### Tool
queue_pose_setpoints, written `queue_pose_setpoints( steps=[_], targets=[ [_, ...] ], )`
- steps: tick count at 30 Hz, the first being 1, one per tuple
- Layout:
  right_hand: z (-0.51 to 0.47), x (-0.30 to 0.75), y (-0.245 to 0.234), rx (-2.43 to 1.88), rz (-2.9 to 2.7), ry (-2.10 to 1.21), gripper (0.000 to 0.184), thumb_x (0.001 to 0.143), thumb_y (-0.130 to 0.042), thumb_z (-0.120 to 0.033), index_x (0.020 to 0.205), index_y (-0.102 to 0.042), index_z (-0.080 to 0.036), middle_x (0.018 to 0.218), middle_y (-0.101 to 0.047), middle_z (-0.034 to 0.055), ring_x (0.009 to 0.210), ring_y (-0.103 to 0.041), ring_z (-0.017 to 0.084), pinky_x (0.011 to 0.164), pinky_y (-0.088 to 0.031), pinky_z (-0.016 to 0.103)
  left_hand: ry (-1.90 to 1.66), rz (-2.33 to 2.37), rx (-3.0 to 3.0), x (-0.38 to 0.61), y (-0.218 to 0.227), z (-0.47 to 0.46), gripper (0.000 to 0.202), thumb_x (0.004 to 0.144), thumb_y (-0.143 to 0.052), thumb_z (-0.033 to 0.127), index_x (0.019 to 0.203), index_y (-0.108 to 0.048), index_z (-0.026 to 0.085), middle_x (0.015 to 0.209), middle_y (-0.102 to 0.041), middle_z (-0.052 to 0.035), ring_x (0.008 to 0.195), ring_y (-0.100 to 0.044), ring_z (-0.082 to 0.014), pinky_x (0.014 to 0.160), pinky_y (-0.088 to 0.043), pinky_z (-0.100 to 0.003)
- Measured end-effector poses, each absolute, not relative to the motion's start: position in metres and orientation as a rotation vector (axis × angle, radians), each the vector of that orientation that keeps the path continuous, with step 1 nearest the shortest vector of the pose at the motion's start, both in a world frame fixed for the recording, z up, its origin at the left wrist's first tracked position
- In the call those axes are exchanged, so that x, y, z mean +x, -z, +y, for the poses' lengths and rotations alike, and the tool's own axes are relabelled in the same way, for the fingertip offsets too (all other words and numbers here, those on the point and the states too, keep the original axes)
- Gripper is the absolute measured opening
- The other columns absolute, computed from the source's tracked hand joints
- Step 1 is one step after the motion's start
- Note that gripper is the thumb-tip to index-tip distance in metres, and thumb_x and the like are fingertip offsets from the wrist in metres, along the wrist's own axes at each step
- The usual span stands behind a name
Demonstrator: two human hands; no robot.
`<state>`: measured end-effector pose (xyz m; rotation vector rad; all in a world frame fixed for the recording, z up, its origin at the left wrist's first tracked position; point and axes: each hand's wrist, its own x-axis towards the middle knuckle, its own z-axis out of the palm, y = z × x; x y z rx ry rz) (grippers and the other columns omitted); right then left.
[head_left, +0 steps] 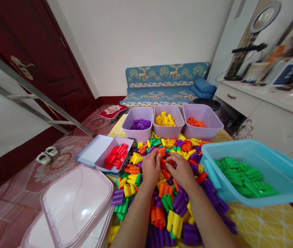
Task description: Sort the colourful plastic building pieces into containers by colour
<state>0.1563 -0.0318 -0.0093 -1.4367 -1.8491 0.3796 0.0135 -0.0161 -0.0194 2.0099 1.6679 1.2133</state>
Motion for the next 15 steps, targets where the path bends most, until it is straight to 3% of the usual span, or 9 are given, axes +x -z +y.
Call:
queue_pose_setpoints(
  steps=[7, 15],
  targets=[
    [-0.0317, 0.1564, 0.0127, -1.467, -1.907, -0.360, 0.017, 0.076, -0.062, -0.026, 0.091, -0.068, -0.022, 0.121, -0.060, 0.0091, 0.113, -0.055, 0.025, 0.100, -0.039, 0.045, -1.284, 1.593, 1.847, 0.0133, 0.0209, -0.0174, 0.035, 0.094, -0.038, 0.034, 0.114, -0.062, 0.017, 0.110, -0.069, -0.0096, 0.102, -0.063, -0.0226, 0.090, -0.048, -0.035],
    [-0.0325, 0.1635, 0.0058, -1.360, -1.485, -0.457, 0.014, 0.078, -0.053, -0.021, 0.087, -0.063, -0.019, 0.100, -0.068, 0.0076, 0.097, -0.062, 0.022, 0.091, -0.046, 0.037, -1.414, 1.453, 1.712, 0.0128, 0.0188, -0.0184, 0.035, 0.095, -0.037, 0.032, 0.116, -0.060, 0.018, 0.112, -0.068, -0.0070, 0.102, -0.063, -0.0193, 0.091, -0.047, -0.032]
  ],
)
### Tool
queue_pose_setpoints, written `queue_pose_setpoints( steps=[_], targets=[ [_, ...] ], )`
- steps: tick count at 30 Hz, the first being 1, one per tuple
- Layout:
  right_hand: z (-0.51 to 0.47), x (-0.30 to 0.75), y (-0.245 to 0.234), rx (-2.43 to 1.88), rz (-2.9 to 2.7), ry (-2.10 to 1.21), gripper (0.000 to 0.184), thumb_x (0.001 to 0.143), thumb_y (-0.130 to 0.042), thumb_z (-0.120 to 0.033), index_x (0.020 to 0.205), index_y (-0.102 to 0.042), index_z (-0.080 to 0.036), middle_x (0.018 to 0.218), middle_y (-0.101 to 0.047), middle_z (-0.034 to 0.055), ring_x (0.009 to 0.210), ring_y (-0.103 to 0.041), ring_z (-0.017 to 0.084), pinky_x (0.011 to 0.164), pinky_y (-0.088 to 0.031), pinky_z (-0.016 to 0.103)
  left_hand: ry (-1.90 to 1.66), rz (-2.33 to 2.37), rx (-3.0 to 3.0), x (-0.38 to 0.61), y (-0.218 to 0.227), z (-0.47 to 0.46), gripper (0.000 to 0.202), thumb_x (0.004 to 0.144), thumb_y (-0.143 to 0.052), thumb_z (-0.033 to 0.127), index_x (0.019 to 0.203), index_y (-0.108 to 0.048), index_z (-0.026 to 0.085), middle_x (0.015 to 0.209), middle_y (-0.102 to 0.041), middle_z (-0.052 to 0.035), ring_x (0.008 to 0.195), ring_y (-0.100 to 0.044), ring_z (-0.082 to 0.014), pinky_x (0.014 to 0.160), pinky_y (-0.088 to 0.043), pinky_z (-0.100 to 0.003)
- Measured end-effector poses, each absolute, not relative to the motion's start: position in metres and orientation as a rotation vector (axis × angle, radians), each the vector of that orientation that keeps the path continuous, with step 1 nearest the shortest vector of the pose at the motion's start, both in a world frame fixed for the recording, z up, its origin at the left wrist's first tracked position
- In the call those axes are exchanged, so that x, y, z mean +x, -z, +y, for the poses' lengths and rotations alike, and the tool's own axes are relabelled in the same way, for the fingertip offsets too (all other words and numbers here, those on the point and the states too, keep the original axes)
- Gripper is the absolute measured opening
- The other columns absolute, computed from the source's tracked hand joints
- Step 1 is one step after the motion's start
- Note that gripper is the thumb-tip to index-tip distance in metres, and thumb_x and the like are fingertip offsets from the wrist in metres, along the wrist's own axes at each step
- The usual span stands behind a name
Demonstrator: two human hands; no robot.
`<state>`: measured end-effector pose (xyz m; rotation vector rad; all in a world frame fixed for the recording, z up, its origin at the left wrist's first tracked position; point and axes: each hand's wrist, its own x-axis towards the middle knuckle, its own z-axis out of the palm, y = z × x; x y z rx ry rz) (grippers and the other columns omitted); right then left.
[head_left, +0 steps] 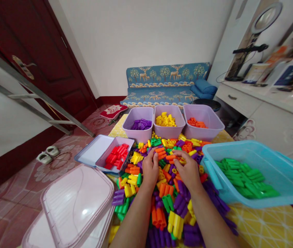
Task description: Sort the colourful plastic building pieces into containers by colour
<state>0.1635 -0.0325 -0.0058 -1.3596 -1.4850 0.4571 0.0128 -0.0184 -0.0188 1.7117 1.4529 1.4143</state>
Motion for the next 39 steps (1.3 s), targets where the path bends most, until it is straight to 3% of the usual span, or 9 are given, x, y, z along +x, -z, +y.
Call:
queue_pose_setpoints(
  steps=[3, 6, 12, 17, 21, 27, 32, 36, 39],
  targets=[
    [-0.034, 0.163, 0.006, -1.384, -1.344, -0.543, 0.020, 0.081, -0.053, -0.030, 0.093, -0.062, -0.018, 0.088, -0.069, 0.0063, 0.083, -0.065, 0.022, 0.079, -0.051, 0.035, -1.418, 1.432, 1.711, 0.013, 0.019, -0.018, 0.034, 0.094, -0.038, 0.032, 0.115, -0.061, 0.018, 0.113, -0.068, -0.0063, 0.104, -0.062, -0.0190, 0.094, -0.045, -0.032],
    [-0.035, 0.164, 0.003, -1.379, -1.312, -0.635, 0.026, 0.080, -0.054, -0.033, 0.099, -0.062, -0.017, 0.089, -0.070, 0.0069, 0.080, -0.066, 0.021, 0.072, -0.052, 0.032, -1.429, 1.433, 1.695, 0.013, 0.019, -0.018, 0.034, 0.094, -0.038, 0.031, 0.115, -0.061, 0.017, 0.112, -0.068, -0.0066, 0.104, -0.062, -0.0189, 0.094, -0.046, -0.032],
    [-0.041, 0.175, -0.019, -1.360, -1.475, -0.973, 0.025, 0.076, -0.055, -0.027, 0.097, -0.066, -0.019, 0.090, -0.071, 0.0038, 0.071, -0.067, 0.018, 0.062, -0.054, 0.029, -1.431, 1.430, 1.697, 0.014, 0.018, -0.019, 0.034, 0.094, -0.038, 0.031, 0.116, -0.060, 0.018, 0.113, -0.067, -0.0065, 0.104, -0.061, -0.0191, 0.094, -0.045, -0.032],
    [-0.048, 0.191, -0.031, -1.394, -1.559, -0.994, 0.023, 0.071, -0.058, -0.023, 0.091, -0.069, -0.020, 0.082, -0.072, 0.0019, 0.070, -0.067, 0.019, 0.063, -0.054, 0.029, -1.414, 1.431, 1.705, 0.013, 0.018, -0.019, 0.034, 0.094, -0.038, 0.031, 0.115, -0.061, 0.019, 0.114, -0.067, -0.0064, 0.106, -0.061, -0.0194, 0.094, -0.045, -0.032],
    [-0.048, 0.193, -0.029, -1.405, -1.544, -1.052, 0.023, 0.071, -0.059, -0.024, 0.091, -0.069, -0.019, 0.069, -0.070, 0.0006, 0.063, -0.066, 0.019, 0.054, -0.052, 0.027, -1.432, 1.430, 1.695, 0.013, 0.017, -0.019, 0.034, 0.093, -0.039, 0.032, 0.115, -0.062, 0.019, 0.113, -0.067, -0.0066, 0.105, -0.061, -0.0200, 0.094, -0.045, -0.033],
    [-0.038, 0.178, -0.016, -1.399, -1.463, -0.876, 0.023, 0.074, -0.057, -0.028, 0.093, -0.066, -0.019, 0.087, -0.072, 0.0054, 0.075, -0.069, 0.021, 0.064, -0.055, 0.031, -1.451, 1.318, 1.631, 0.014, 0.014, -0.025, 0.034, 0.091, -0.044, 0.036, 0.113, -0.063, 0.018, 0.095, -0.070, -0.0058, 0.086, -0.064, -0.0186, 0.080, -0.049, -0.030],
    [-0.038, 0.169, -0.010, -1.426, -1.459, -0.814, 0.024, 0.075, -0.057, -0.028, 0.095, -0.065, -0.018, 0.084, -0.071, 0.0053, 0.067, -0.067, 0.018, 0.062, -0.055, 0.031, -1.435, 1.198, 1.672, 0.016, 0.017, -0.028, 0.035, 0.089, -0.049, 0.037, 0.116, -0.061, 0.018, 0.080, -0.065, -0.0030, 0.073, -0.059, -0.0152, 0.070, -0.047, -0.026],
    [-0.039, 0.167, -0.012, -1.436, -1.417, -0.820, 0.022, 0.074, -0.058, -0.029, 0.093, -0.064, -0.018, 0.085, -0.071, 0.0057, 0.070, -0.067, 0.019, 0.063, -0.056, 0.031, -1.389, 1.180, 1.717, 0.017, 0.018, -0.027, 0.044, 0.080, -0.062, 0.038, 0.120, -0.058, 0.019, 0.076, -0.061, -0.0010, 0.070, -0.056, -0.0143, 0.068, -0.046, -0.025],
    [-0.038, 0.165, -0.011, -1.432, -1.420, -0.812, 0.023, 0.075, -0.058, -0.028, 0.095, -0.063, -0.018, 0.089, -0.071, 0.0067, 0.071, -0.067, 0.018, 0.065, -0.055, 0.031, -1.410, 1.156, 1.684, 0.018, 0.018, -0.027, 0.039, 0.081, -0.061, 0.037, 0.115, -0.060, 0.018, 0.077, -0.062, -0.0011, 0.069, -0.055, -0.0135, 0.067, -0.046, -0.024]
  ],
)
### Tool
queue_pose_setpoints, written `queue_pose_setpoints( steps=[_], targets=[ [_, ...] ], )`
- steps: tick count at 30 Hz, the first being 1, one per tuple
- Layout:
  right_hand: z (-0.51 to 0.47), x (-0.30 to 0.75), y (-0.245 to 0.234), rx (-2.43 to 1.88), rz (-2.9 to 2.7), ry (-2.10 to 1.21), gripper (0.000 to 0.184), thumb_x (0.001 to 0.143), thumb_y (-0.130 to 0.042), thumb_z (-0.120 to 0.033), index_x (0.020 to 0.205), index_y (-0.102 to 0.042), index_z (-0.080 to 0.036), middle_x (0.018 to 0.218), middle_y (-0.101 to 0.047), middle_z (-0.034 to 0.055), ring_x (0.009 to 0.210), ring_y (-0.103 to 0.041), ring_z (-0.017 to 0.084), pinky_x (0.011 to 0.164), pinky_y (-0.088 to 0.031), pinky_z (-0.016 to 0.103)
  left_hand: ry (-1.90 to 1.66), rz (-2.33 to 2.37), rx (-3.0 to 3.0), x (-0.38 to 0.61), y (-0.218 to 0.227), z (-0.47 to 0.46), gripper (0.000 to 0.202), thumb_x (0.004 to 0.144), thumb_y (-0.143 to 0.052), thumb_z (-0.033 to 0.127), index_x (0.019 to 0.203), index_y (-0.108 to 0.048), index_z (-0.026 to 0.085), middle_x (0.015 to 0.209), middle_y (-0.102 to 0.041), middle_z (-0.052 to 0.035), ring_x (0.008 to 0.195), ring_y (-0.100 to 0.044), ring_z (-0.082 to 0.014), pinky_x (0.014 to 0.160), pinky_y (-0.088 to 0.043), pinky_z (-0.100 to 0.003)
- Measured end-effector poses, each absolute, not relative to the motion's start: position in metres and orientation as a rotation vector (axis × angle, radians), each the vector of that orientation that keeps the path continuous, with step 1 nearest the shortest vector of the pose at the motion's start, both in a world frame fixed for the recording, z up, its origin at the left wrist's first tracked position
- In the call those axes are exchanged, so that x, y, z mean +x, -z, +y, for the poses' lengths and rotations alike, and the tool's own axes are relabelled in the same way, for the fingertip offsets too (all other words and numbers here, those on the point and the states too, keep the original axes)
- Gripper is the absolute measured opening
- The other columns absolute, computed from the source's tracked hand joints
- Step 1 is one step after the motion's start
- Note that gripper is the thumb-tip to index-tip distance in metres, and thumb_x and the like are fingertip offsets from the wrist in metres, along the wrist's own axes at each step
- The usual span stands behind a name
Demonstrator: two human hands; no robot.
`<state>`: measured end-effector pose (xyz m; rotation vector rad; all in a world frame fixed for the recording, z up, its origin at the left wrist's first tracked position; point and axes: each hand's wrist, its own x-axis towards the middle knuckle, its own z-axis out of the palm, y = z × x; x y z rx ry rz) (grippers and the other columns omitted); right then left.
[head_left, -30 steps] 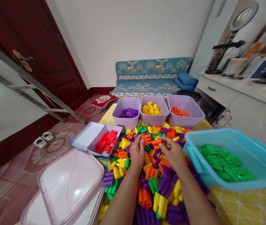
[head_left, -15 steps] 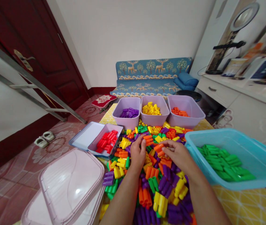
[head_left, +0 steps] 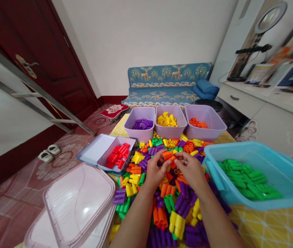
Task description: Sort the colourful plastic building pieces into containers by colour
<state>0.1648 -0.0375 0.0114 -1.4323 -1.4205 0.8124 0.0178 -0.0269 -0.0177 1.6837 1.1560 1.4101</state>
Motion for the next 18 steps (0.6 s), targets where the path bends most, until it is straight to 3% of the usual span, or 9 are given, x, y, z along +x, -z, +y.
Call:
queue_pose_setpoints(
  steps=[4, 8, 13, 16, 18],
  targets=[
    [-0.036, 0.162, -0.008, -1.400, -1.452, -0.854, 0.032, 0.074, -0.059, -0.028, 0.104, -0.060, -0.018, 0.091, -0.069, 0.0065, 0.071, -0.066, 0.017, 0.062, -0.055, 0.029, -1.479, 1.143, 1.588, 0.019, 0.019, -0.025, 0.026, 0.085, -0.056, 0.034, 0.103, -0.062, 0.017, 0.074, -0.062, -0.0009, 0.064, -0.055, -0.0120, 0.063, -0.045, -0.022],
    [-0.043, 0.169, -0.013, -1.383, -1.556, -0.930, 0.036, 0.074, -0.058, -0.024, 0.110, -0.061, -0.020, 0.083, -0.068, 0.0034, 0.071, -0.066, 0.017, 0.059, -0.053, 0.027, -1.514, 1.129, 1.494, 0.020, 0.023, -0.023, 0.026, 0.086, -0.055, 0.035, 0.103, -0.060, 0.016, 0.079, -0.064, -0.0020, 0.068, -0.058, -0.0126, 0.065, -0.048, -0.023],
    [-0.051, 0.191, -0.038, -1.368, -1.592, -1.093, 0.016, 0.071, -0.062, -0.023, 0.085, -0.069, -0.018, 0.078, -0.070, 0.0042, 0.067, -0.065, 0.018, 0.059, -0.053, 0.028, -1.526, 1.221, 1.424, 0.019, 0.027, -0.022, 0.031, 0.086, -0.054, 0.039, 0.107, -0.058, 0.016, 0.070, -0.059, 0.0005, 0.062, -0.057, -0.0123, 0.059, -0.046, -0.022],
    [-0.048, 0.193, -0.052, -1.157, -1.105, -0.951, 0.033, 0.075, -0.065, -0.032, 0.106, -0.062, -0.022, 0.108, -0.068, 0.0079, 0.084, -0.068, 0.021, 0.070, -0.056, 0.033, -1.516, 1.221, 1.453, 0.018, 0.027, -0.022, 0.029, 0.086, -0.055, 0.039, 0.104, -0.060, 0.017, 0.068, -0.057, 0.0011, 0.062, -0.056, -0.0119, 0.059, -0.045, -0.021],
    [-0.046, 0.187, -0.056, -0.960, -0.915, -0.850, 0.048, 0.077, -0.065, -0.034, 0.123, -0.051, -0.028, 0.136, -0.051, 0.0084, 0.108, -0.062, 0.022, 0.085, -0.053, 0.037, -1.509, 1.218, 1.482, 0.018, 0.025, -0.022, 0.029, 0.086, -0.054, 0.039, 0.103, -0.061, 0.017, 0.069, -0.058, 0.0008, 0.063, -0.056, -0.0120, 0.060, -0.045, -0.021]
  ],
)
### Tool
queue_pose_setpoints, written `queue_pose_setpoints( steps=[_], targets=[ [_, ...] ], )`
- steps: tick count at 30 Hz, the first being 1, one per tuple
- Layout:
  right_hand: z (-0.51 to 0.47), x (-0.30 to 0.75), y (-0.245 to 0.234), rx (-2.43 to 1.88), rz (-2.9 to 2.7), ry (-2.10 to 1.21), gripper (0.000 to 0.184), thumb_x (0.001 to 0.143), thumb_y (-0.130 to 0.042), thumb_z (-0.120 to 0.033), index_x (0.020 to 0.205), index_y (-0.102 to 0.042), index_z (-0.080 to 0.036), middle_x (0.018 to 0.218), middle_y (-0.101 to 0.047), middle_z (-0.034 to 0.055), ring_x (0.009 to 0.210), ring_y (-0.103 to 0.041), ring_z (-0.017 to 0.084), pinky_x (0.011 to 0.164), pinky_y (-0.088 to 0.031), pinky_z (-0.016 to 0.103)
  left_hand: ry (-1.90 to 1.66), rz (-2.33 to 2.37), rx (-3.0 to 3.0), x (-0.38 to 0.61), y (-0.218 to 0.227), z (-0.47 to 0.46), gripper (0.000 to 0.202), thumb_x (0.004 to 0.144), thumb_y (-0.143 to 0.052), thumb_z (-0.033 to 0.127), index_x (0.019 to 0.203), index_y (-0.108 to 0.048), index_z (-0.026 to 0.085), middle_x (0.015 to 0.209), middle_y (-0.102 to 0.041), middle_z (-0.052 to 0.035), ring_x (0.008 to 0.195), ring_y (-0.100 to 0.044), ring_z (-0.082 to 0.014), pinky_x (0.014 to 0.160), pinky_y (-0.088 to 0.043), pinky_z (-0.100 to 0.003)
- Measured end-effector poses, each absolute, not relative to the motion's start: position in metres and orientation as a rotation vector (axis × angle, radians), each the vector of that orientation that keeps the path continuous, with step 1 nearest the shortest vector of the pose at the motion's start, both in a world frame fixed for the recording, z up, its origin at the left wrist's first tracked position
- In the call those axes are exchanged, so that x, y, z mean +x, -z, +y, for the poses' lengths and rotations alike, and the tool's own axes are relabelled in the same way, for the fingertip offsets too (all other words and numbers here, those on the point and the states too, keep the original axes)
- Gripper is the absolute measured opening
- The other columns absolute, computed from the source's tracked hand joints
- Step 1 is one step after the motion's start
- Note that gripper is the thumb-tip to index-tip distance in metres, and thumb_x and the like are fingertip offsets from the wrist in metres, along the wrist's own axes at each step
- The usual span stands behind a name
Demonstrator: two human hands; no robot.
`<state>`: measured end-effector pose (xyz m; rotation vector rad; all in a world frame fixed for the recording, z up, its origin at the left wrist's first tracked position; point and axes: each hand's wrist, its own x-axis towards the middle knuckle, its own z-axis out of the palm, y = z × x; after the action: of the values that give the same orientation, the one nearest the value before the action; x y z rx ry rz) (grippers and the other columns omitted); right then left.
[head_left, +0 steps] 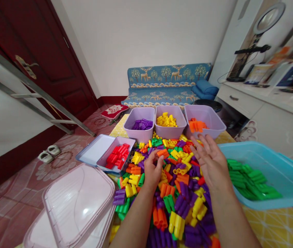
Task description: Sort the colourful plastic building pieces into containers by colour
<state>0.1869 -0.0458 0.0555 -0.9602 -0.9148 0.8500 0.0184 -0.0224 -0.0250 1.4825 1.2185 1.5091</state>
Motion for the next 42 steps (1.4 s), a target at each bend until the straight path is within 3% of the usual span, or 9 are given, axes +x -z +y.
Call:
queue_pose_setpoints(
  steps=[2, 4, 9, 15, 20, 26, 32, 38, 42],
  targets=[
    [-0.045, 0.177, -0.054, -0.874, -0.913, -0.867, 0.055, 0.078, -0.066, -0.034, 0.129, -0.045, -0.031, 0.147, -0.038, 0.0075, 0.120, -0.054, 0.023, 0.093, -0.049, 0.038, -1.506, 1.216, 1.502, 0.018, 0.023, -0.023, 0.030, 0.087, -0.053, 0.039, 0.105, -0.062, 0.016, 0.070, -0.058, 0.0004, 0.064, -0.056, -0.0122, 0.060, -0.045, -0.021],
    [-0.044, 0.168, -0.047, -0.925, -0.978, -0.941, 0.052, 0.080, -0.065, -0.037, 0.128, -0.047, -0.029, 0.144, -0.043, 0.0085, 0.117, -0.057, 0.023, 0.091, -0.050, 0.038, -1.499, 1.218, 1.513, 0.018, 0.021, -0.024, 0.032, 0.088, -0.051, 0.039, 0.110, -0.062, 0.017, 0.071, -0.059, 0.0000, 0.064, -0.055, -0.0125, 0.061, -0.045, -0.022],
    [-0.041, 0.158, -0.021, -1.294, -1.273, -1.064, 0.047, 0.076, -0.065, -0.044, 0.114, -0.060, -0.017, 0.098, -0.070, 0.0104, 0.079, -0.067, 0.021, 0.072, -0.054, 0.035, -1.458, 1.243, 1.552, 0.016, 0.019, -0.025, 0.040, 0.092, -0.044, 0.039, 0.121, -0.060, 0.017, 0.073, -0.065, -0.0015, 0.062, -0.057, -0.0135, 0.060, -0.045, -0.024],
    [-0.038, 0.151, -0.012, -1.316, -1.387, -1.018, 0.043, 0.076, -0.062, -0.037, 0.114, -0.059, -0.017, 0.091, -0.070, 0.0064, 0.061, -0.062, 0.014, 0.058, -0.051, 0.027, -1.423, 1.164, 1.623, 0.016, 0.020, -0.025, 0.039, 0.091, -0.045, 0.038, 0.121, -0.062, 0.017, 0.106, -0.071, -0.0076, 0.089, -0.065, -0.0196, 0.080, -0.050, -0.031],
    [-0.041, 0.156, -0.018, -1.379, -1.492, -0.941, 0.024, 0.074, -0.059, -0.027, 0.094, -0.065, -0.017, 0.073, -0.067, 0.0024, 0.060, -0.062, 0.016, 0.056, -0.049, 0.026, -1.439, 1.170, 1.665, 0.015, 0.017, -0.026, 0.035, 0.093, -0.044, 0.034, 0.115, -0.065, 0.018, 0.112, -0.069, -0.0074, 0.101, -0.064, -0.0197, 0.090, -0.048, -0.032],
    [-0.044, 0.176, -0.031, -1.287, -1.380, -1.131, 0.019, 0.068, -0.068, -0.025, 0.085, -0.067, -0.016, 0.077, -0.069, 0.0034, 0.066, -0.065, 0.017, 0.058, -0.053, 0.027, -1.606, 1.352, 1.657, 0.014, 0.020, -0.023, 0.027, 0.092, -0.044, 0.027, 0.106, -0.066, 0.018, 0.090, -0.071, -0.0057, 0.085, -0.065, -0.0175, 0.083, -0.049, -0.031],
    [-0.046, 0.168, -0.055, -0.747, -0.847, -0.856, 0.049, 0.081, -0.062, -0.031, 0.129, -0.047, -0.031, 0.142, -0.044, 0.0064, 0.124, -0.050, 0.021, 0.101, -0.043, 0.040, -1.607, 1.471, 1.858, 0.013, 0.027, -0.018, 0.027, 0.089, -0.045, 0.018, 0.110, -0.062, 0.020, 0.109, -0.065, -0.0079, 0.106, -0.058, -0.0203, 0.094, -0.045, -0.037],
    [-0.032, 0.168, -0.014, -1.209, -1.178, -0.823, 0.047, 0.079, -0.061, -0.040, 0.122, -0.054, -0.022, 0.130, -0.056, 0.0120, 0.121, -0.052, 0.027, 0.099, -0.043, 0.048, -1.201, 1.702, 2.110, 0.014, 0.031, -0.016, 0.053, 0.083, -0.048, 0.018, 0.136, -0.043, 0.019, 0.135, -0.050, -0.0118, 0.125, -0.044, -0.0261, 0.106, -0.035, -0.045],
    [-0.023, 0.169, 0.011, -1.551, -1.601, -0.494, 0.052, 0.073, -0.061, -0.032, 0.123, -0.056, -0.015, 0.128, -0.056, 0.0154, 0.123, -0.048, 0.031, 0.106, -0.034, 0.052, -0.991, 1.730, 2.189, 0.016, 0.024, -0.018, 0.067, 0.075, -0.050, 0.015, 0.141, -0.038, 0.019, 0.140, -0.047, -0.0084, 0.130, -0.037, -0.0275, 0.109, -0.029, -0.045]
  ],
)
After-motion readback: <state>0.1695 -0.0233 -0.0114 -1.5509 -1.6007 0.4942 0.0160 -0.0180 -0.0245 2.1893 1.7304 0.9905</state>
